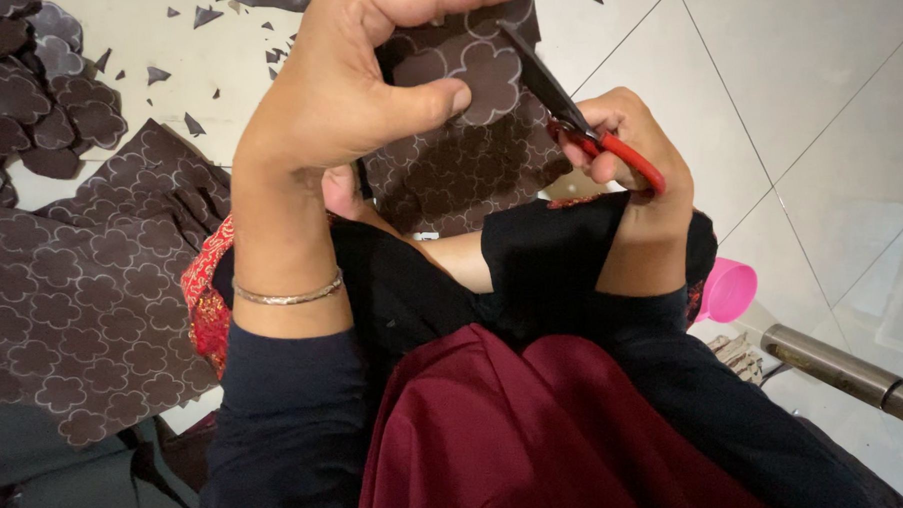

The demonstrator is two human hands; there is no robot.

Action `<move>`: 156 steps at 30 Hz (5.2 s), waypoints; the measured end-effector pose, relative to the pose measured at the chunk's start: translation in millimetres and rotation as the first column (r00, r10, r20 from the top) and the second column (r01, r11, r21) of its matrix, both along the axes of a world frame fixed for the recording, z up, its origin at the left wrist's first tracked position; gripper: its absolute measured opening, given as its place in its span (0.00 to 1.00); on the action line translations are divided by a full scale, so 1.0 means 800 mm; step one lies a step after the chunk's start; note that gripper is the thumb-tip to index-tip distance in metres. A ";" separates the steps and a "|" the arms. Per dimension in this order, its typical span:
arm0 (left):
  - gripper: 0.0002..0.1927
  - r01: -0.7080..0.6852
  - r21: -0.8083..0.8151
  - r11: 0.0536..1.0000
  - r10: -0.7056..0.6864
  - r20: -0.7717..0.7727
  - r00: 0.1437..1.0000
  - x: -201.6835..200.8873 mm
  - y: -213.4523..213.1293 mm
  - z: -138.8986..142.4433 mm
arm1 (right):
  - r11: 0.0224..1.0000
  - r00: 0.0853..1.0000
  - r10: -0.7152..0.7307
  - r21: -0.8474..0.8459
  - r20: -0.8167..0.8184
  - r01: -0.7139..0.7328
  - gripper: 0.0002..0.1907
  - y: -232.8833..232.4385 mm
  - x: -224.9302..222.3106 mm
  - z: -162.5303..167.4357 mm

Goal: The person sits on the floor and uses red-handled scissors to cut cloud-shaped pieces from a brown patterned fabric. They repeatedly trim the shapes and place the finished pieces into a growing pile on the left side of the frame.

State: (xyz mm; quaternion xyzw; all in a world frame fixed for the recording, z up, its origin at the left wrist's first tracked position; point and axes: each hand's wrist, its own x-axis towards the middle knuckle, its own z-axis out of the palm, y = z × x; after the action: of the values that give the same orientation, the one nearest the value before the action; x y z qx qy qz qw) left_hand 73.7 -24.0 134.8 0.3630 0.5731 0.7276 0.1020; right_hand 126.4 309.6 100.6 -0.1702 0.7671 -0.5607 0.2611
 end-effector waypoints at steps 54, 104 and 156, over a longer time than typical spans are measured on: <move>0.08 -0.437 0.289 0.852 0.325 0.363 0.873 -0.008 0.055 -0.046 | 0.953 0.949 -0.299 -0.076 -0.099 0.292 0.42 -0.104 0.022 -0.037; 0.03 -0.455 0.276 0.847 0.330 0.397 0.856 -0.002 0.057 -0.061 | 0.967 0.971 -0.236 -0.106 -0.038 0.231 0.41 -0.097 0.022 -0.014; 0.10 -0.291 0.276 0.916 0.139 0.462 0.876 -0.009 0.053 -0.072 | 0.945 0.970 -0.217 -0.225 0.113 0.238 0.40 -0.105 0.023 -0.003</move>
State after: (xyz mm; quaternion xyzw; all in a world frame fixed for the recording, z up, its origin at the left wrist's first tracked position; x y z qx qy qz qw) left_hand 66.4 18.0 77.3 0.1373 0.4401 0.8837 0.0806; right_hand 144.7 225.3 98.5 -0.0860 0.6973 -0.6813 0.2056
